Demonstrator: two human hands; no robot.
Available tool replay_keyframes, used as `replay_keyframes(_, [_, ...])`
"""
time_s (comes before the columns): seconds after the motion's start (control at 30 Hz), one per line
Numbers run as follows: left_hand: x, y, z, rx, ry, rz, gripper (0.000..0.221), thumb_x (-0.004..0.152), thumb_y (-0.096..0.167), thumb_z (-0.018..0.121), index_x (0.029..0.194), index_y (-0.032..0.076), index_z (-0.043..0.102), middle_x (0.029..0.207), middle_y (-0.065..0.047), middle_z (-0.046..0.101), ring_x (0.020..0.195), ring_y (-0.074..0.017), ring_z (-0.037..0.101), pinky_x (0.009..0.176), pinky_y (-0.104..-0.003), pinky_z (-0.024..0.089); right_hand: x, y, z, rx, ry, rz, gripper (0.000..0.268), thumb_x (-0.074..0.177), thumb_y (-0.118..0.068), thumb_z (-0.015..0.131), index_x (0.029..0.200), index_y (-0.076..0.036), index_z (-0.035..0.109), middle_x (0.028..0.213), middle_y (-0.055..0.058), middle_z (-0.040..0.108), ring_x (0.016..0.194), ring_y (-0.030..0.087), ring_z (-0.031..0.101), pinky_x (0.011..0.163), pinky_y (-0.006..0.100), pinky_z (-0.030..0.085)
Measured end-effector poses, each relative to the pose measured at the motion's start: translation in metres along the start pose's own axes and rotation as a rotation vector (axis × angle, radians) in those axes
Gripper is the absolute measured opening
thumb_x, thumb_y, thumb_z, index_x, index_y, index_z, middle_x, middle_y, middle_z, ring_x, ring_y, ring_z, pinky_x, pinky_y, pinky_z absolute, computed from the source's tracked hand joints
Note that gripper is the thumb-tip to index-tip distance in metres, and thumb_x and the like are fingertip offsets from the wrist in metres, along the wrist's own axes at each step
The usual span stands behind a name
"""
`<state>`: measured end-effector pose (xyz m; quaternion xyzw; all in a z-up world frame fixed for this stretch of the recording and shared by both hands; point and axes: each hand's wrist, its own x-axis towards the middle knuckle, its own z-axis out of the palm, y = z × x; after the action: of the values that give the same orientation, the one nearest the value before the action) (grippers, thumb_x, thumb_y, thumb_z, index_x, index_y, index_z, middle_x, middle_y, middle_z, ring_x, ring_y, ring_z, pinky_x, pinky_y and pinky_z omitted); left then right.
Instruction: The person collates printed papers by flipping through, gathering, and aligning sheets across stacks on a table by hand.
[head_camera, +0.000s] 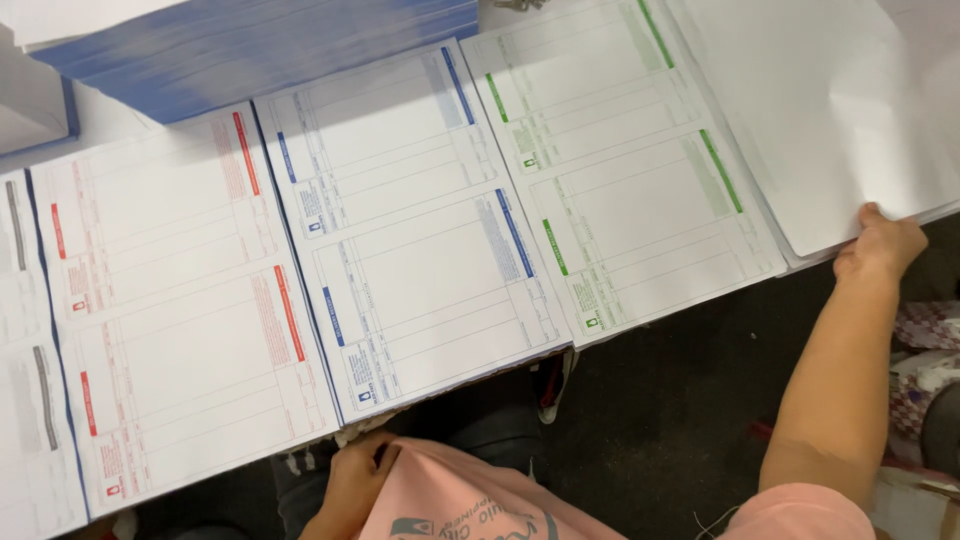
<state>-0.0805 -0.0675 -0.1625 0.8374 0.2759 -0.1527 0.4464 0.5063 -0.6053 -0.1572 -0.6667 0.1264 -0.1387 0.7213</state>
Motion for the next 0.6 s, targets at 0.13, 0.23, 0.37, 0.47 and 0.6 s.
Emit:
replay_keyframes(0.13, [-0.020,0.019,-0.009,-0.181,0.195,-0.017,0.016,0.082,0.014,0.071,0.094,0.006,0.078,0.084,-0.014,0.078,0.076,-0.0288,0.077,0.070,-0.036,0.059,-0.023,-0.013,0.019,-0.066,0.050,0.019,0.033,0.102,0.006,0.058,0.134,0.008,0.049,0.132,0.020,0.063,0.118,0.027,0.073,0.101,0.039,0.061])
replay_keyframes(0.23, [-0.045,0.025,-0.023,-0.251,0.214,0.119,0.014,0.078,0.007,0.071,0.089,0.003,0.078,0.080,-0.012,0.078,0.074,-0.0249,0.076,0.067,-0.034,0.059,-0.011,0.001,0.005,-0.089,-0.024,-0.015,0.037,0.105,0.005,0.052,0.140,0.002,0.043,0.139,0.020,0.060,0.124,0.028,0.070,0.104,0.042,0.059])
replay_keyframes(0.37, [-0.053,0.010,-0.048,-0.085,-0.138,-0.028,0.014,0.081,0.009,0.072,0.093,0.006,0.080,0.075,-0.009,0.080,0.070,-0.0174,0.081,0.067,-0.030,0.061,0.009,0.019,-0.018,-0.063,-0.119,-0.049,0.042,0.113,0.005,0.049,0.152,-0.005,0.040,0.150,0.019,0.049,0.137,0.029,0.060,0.114,0.044,0.055])
replay_keyframes(0.47, [-0.046,-0.037,-0.047,-0.129,-0.202,0.030,0.021,0.085,0.011,0.068,0.101,0.009,0.081,0.078,-0.009,0.079,0.071,-0.0209,0.081,0.066,-0.033,0.062,0.008,0.023,-0.015,0.043,-0.181,-0.048,0.047,0.110,0.007,0.049,0.154,-0.006,0.039,0.151,0.020,0.049,0.138,0.031,0.059,0.116,0.044,0.052])
replay_keyframes(0.6, [-0.024,-0.054,-0.045,-0.055,0.023,0.076,0.021,0.087,0.018,0.064,0.096,0.005,0.078,0.086,-0.011,0.080,0.077,-0.0257,0.080,0.071,-0.037,0.061,0.008,0.026,-0.019,0.103,-0.125,0.032,0.043,0.111,0.004,0.050,0.152,-0.005,0.036,0.150,0.020,0.049,0.135,0.029,0.056,0.117,0.044,0.053])
